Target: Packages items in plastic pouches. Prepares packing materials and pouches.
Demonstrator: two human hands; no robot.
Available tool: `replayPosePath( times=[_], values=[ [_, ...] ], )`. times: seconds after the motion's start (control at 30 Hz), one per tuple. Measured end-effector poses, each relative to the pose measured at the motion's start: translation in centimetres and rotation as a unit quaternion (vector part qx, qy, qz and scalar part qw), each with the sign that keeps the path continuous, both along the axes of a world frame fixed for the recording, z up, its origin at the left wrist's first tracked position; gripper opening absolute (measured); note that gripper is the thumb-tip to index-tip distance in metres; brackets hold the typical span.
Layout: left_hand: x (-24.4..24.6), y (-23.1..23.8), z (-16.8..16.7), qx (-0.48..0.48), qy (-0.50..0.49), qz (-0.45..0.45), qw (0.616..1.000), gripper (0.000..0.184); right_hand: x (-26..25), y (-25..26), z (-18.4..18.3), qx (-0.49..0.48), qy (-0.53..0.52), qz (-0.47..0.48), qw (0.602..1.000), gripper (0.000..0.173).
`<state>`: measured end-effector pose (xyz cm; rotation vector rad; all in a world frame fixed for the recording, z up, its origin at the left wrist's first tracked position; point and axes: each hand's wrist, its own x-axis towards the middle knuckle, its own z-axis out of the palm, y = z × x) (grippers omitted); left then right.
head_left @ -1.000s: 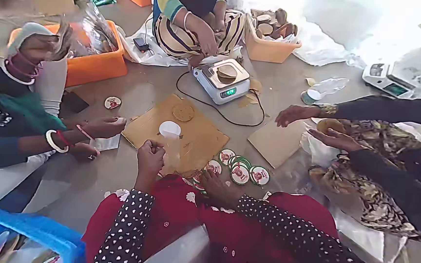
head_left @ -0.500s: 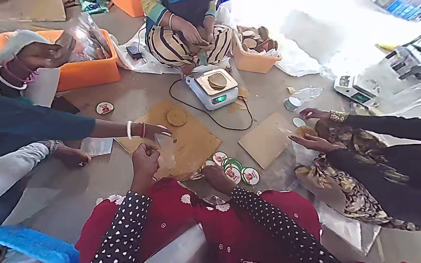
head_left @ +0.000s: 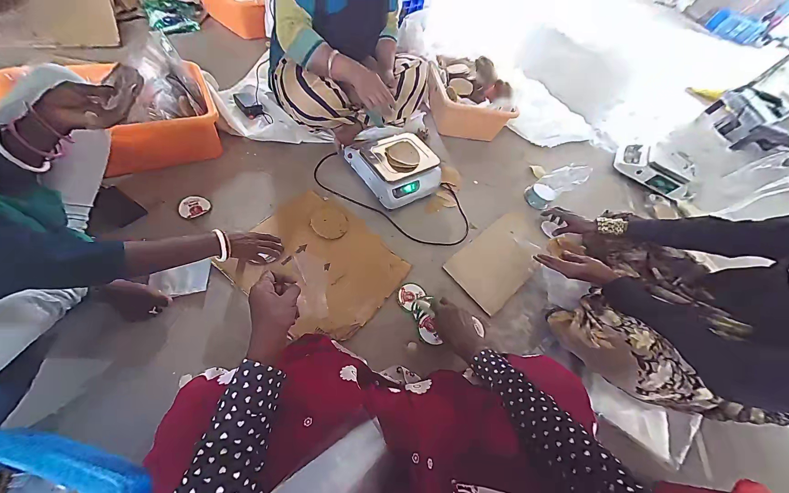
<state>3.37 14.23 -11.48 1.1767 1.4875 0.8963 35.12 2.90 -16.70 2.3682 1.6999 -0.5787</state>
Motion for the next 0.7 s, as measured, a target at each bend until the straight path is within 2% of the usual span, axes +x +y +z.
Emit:
replayPosePath(
  times=[0.07, 0.17, 0.37, 0.47, 0.6, 0.7],
  values=[
    [-0.1, -0.1, 0.0, 0.004, 0.015, 0.002, 1.0, 0.017, -0.8, 0.3, -1.2, -0.008, 0.014, 0.025, 1.0, 0.031],
    [-0.3, 0.0, -0.4, 0.017, 0.049, -0.007, 0.999, 0.018, -1.8, 0.3, -0.8, 0.046, 0.041, 0.028, 0.998, 0.034],
    [-0.1, 0.2, -0.5, 0.008, 0.07, -0.011, 0.997, 0.019, -0.6, -0.2, 1.0, 0.182, 0.139, -0.144, 0.963, 0.035],
    [0.0, 0.2, -0.4, 0.006, 0.063, -0.007, 0.998, 0.019, 1.0, 0.1, 0.9, 0.179, 0.151, -0.179, 0.955, 0.032],
    [0.0, 0.3, -0.7, 0.005, 0.068, -0.008, 0.998, 0.019, 2.4, 0.0, 0.7, 0.151, 0.125, -0.178, 0.964, 0.029],
    [-0.1, 0.4, -1.0, 0.012, 0.064, -0.01, 0.998, 0.019, 3.2, -0.2, 0.8, 0.263, 0.126, -0.174, 0.941, 0.021]
  ],
)
